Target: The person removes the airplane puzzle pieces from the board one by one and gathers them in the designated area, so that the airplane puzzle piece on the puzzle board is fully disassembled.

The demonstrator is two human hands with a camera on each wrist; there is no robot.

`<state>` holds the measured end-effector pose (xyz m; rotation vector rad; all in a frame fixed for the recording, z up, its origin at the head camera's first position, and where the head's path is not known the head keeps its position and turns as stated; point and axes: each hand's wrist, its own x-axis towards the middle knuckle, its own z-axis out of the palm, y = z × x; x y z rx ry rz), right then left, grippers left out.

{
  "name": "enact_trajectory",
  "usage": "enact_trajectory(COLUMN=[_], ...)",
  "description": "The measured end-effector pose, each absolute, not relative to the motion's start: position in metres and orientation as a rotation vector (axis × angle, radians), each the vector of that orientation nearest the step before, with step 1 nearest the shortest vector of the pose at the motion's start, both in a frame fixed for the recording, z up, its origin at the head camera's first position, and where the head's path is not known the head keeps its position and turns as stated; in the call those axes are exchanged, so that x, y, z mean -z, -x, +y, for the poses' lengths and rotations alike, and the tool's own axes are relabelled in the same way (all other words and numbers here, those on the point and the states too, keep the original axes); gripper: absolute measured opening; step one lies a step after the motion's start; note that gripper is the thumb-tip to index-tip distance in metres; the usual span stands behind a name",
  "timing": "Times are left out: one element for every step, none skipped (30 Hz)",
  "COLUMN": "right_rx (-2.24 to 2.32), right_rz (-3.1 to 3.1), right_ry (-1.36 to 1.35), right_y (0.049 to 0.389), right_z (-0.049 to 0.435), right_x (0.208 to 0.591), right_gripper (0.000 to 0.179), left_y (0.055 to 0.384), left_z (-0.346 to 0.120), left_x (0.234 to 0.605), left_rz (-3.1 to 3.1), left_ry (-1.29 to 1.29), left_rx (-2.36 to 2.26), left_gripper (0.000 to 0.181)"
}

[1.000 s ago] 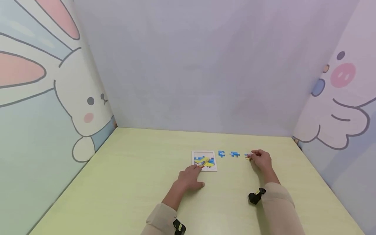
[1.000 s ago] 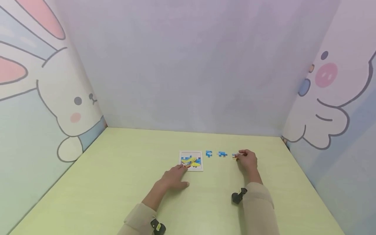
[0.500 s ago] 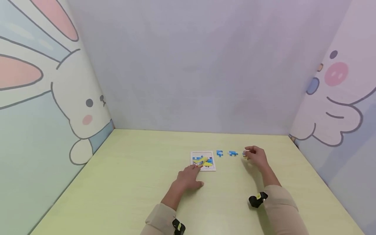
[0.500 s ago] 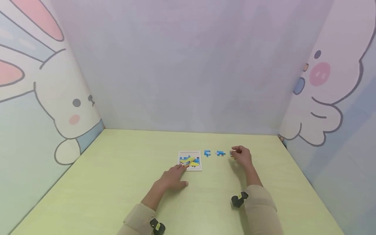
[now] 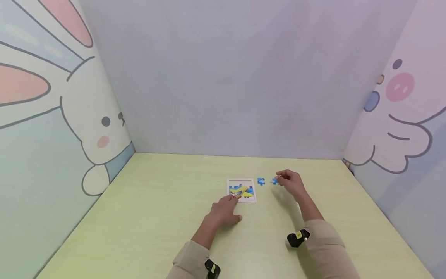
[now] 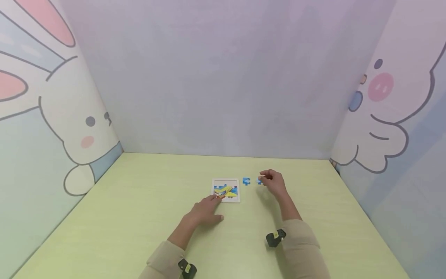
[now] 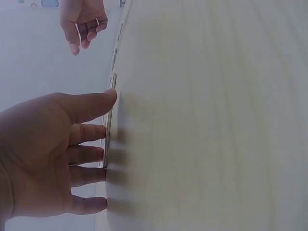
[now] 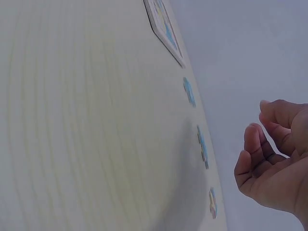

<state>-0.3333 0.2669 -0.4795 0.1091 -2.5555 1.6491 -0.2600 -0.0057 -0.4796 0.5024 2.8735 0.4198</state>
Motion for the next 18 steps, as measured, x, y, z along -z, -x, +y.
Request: enact_trajectory(right_rx=[-1.659, -1.673, -1.68, -1.683, -1.689, -1.691, -1.697, -1.697, -1.697, -1.698, -1.708, -1.715, -1.725, -1.729, -1.74, -1.754, -1.766, -1.772], right_rz=[-2.553, -2.548, -2.546, -2.547, -2.545, -2.545, -2.543, -2.546, -2.551, -2.558, -2.561, -2.566, -2.567, -2.572, -2.572, -2.569, -2.563, -2.56], right_ry=[-0.116, -0.117, -0.124, -0.136, -0.148, -0.155, -0.152, -0.154, -0.154, -0.157, -0.157, -0.157, -0.161, -0.172, -0.179, -0.196, -0.212, -0.229], right_y=[0.334, 0.334, 0.335, 0.335, 0.335, 0.335, 0.335, 0.335, 0.335, 0.335, 0.335, 0.336, 0.336, 0.336, 0.336, 0.336, 0.337, 0.337], right_z=[0.263, 0.26, 0.257, 0.254, 0.251, 0.248, 0.245, 0.242, 0.24, 0.238, 0.235, 0.233, 0.231, 0.229, 0.226, 0.224, 0.221, 0.218], right_x=[0.478, 0.478, 0.477, 0.476, 0.476, 0.476, 0.476, 0.476, 0.477, 0.477, 0.478, 0.479, 0.48, 0.481, 0.482, 0.483, 0.484, 0.485], right_gripper=[0.031, 0.03, 0.03, 0.031, 0.031, 0.032, 0.031, 0.031, 0.031, 0.031, 0.031, 0.03, 0.03, 0.03, 0.03, 0.03, 0.03, 0.029], left_y=[0.26, 0.26, 0.26, 0.261, 0.261, 0.26, 0.26, 0.26, 0.26, 0.259, 0.259, 0.258, 0.258, 0.257, 0.257, 0.257, 0.257, 0.257], left_z=[-0.006, -0.006, -0.005, -0.006, -0.006, -0.006, -0.006, -0.005, -0.005, -0.005, -0.004, -0.004, -0.004, -0.004, -0.003, -0.003, -0.003, -0.003], left_x=[0.48, 0.48, 0.48, 0.48, 0.481, 0.481, 0.482, 0.482, 0.483, 0.483, 0.483, 0.483, 0.482, 0.481, 0.481, 0.48, 0.48, 0.479], left_rz=[2.872, 2.874, 2.873, 2.874, 2.873, 2.873, 2.872, 2.873, 2.869, 2.868, 2.865, 2.863, 2.86, 2.859, 2.857, 2.858, 2.859, 2.859], left_ry=[-0.5, -0.5, -0.498, -0.496, -0.492, -0.49, -0.487, -0.485, -0.48, -0.478, -0.472, -0.469, -0.464, -0.46, -0.459, -0.458, -0.456, -0.455], left_rx=[-0.418, -0.42, -0.42, -0.417, -0.414, -0.414, -0.41, -0.409, -0.407, -0.404, -0.404, -0.405, -0.406, -0.411, -0.411, -0.412, -0.411, -0.411], left_gripper=[0.06, 0.06, 0.06, 0.06, 0.061, 0.061, 0.061, 0.062, 0.062, 0.062, 0.062, 0.062, 0.062, 0.062, 0.062, 0.061, 0.061, 0.061])
